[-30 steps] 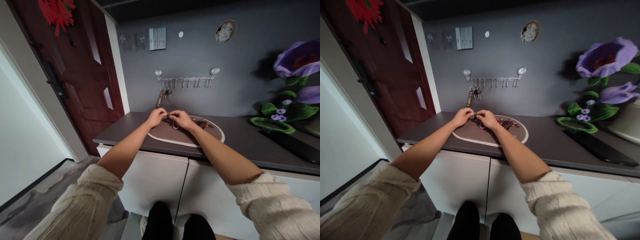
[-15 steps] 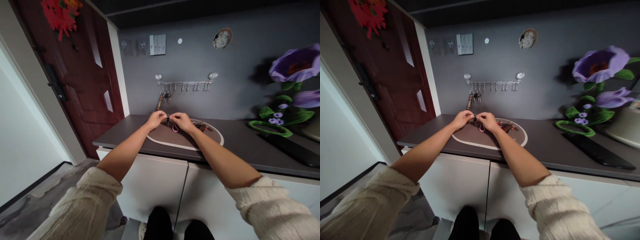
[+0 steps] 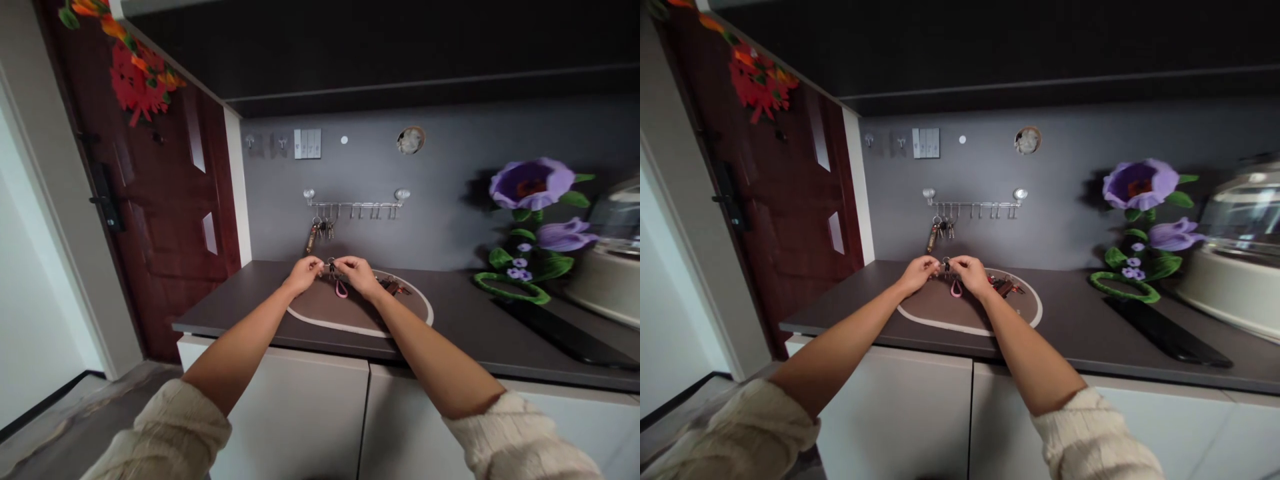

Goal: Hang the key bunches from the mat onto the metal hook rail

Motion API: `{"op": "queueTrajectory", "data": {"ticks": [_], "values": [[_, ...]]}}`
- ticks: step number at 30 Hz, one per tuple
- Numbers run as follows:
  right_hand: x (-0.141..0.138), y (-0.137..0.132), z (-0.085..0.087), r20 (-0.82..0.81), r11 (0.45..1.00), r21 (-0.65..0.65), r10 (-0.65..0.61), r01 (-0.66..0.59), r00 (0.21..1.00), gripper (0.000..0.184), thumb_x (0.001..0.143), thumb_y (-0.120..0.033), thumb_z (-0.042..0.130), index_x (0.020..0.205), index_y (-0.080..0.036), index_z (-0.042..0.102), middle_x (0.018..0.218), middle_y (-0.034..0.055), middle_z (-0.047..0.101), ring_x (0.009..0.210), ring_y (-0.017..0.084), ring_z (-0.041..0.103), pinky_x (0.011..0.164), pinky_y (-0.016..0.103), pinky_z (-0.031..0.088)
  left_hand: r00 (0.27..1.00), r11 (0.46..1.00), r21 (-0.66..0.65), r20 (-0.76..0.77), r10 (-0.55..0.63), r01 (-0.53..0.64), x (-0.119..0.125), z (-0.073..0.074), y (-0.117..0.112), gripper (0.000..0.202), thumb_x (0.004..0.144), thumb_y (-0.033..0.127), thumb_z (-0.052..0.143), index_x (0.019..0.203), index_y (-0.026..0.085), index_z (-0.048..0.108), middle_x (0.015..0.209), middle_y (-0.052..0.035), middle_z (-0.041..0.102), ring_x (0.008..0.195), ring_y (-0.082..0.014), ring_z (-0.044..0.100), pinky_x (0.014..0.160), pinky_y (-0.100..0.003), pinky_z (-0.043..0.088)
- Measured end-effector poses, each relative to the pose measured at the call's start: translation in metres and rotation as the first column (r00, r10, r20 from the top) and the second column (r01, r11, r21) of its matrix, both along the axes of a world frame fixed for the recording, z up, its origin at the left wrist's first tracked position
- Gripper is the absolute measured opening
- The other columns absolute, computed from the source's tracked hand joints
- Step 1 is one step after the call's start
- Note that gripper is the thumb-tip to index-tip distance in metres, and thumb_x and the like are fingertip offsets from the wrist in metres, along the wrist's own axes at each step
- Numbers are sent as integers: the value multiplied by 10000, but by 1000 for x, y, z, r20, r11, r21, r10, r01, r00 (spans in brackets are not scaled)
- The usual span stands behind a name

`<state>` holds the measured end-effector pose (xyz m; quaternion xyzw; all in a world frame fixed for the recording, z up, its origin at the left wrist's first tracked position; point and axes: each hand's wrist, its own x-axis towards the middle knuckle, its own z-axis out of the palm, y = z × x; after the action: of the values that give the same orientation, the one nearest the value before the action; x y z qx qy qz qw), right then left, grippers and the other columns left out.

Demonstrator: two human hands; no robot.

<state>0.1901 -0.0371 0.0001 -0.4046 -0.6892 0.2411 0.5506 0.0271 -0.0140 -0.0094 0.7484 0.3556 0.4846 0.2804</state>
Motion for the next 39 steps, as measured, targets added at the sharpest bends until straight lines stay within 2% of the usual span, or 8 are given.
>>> {"op": "queueTrajectory", "data": {"ticks": [4, 8, 11, 16, 23, 28, 33, 39], "values": [[1, -1, 2, -132, 999, -48, 12, -18, 991, 275, 621, -393, 587, 720, -140, 631, 636, 1, 599, 574, 90, 506, 613, 224, 413, 989, 994, 91, -130, 75, -64, 2, -2, -1, 217, 762, 304, 426, 721, 132, 552, 618, -6, 564, 568, -98, 497, 588, -227, 394], [0, -3, 5, -303, 993, -101, 25, -58, 953, 250, 591, -377, 624, 709, -157, 624, 644, -6, 591, 579, 85, 517, 621, 223, 436, 962, 980, 187, -250, 114, -68, 3, -5, -3, 224, 771, 271, 403, 684, 138, 562, 632, -13, 568, 602, -108, 492, 605, -229, 381], [1, -1, 10, -412, 990, -131, -9, -49, 911, 242, 572, -366, 641, 694, -159, 615, 654, -6, 586, 599, 85, 529, 613, 221, 452, 945, 975, 210, -302, 129, -66, 4, -5, -4, 228, 775, 262, 395, 692, 141, 570, 668, -22, 584, 641, -118, 502, 628, -234, 381], [2, 10, 25, -501, 991, -123, -22, -46, 865, 237, 566, -343, 661, 682, -152, 584, 649, -4, 578, 599, 85, 538, 598, 238, 487, 931, 974, 217, -339, 135, -62, 6, -3, -8, 227, 774, 251, 395, 708, 145, 584, 703, -30, 598, 673, -127, 512, 648, -238, 381], [-7, 34, 64, -521, 984, -179, -101, 8, 847, 56, 703, -195, 553, 679, -154, 524, 620, 0, 554, 557, 74, 540, 566, 241, 514, 926, 973, 224, -353, 138, -60, 7, -6, -4, 226, 773, 253, 395, 746, 146, 592, 739, -44, 609, 681, -136, 519, 646, -245, 377], [-13, 53, 85, -542, 977, -203, -170, 67, 823, 75, 740, -117, 481, 678, -158, 491, 535, -33, 516, 472, 50, 497, 545, 238, 513, 919, 973, 224, -369, 139, -57, 8, -7, -2, 226, 774, 255, 398, 741, 150, 595, 748, -45, 610, 692, -138, 516, 653, -249, 374], [-14, 71, 95, -529, 964, -242, -228, 112, 817, 103, 755, -105, 451, 672, -161, 476, 511, -41, 497, 447, 44, 495, 514, 218, 504, 916, 976, 212, -377, 134, -55, 9, -7, -1, 232, 778, 267, 395, 738, 155, 593, 745, -44, 608, 679, -136, 514, 645, -250, 373], [-12, 85, 99, -507, 945, -286, -288, 156, 813, 91, 755, -105, 451, 682, -154, 475, 488, -48, 479, 426, 37, 485, 474, 196, 493, 921, 975, 216, -368, 126, -47, 11, -6, -2, 249, 783, 284, 386, 730, 158, 594, 760, -51, 617, 706, -146, 528, 662, -255, 379]]}}
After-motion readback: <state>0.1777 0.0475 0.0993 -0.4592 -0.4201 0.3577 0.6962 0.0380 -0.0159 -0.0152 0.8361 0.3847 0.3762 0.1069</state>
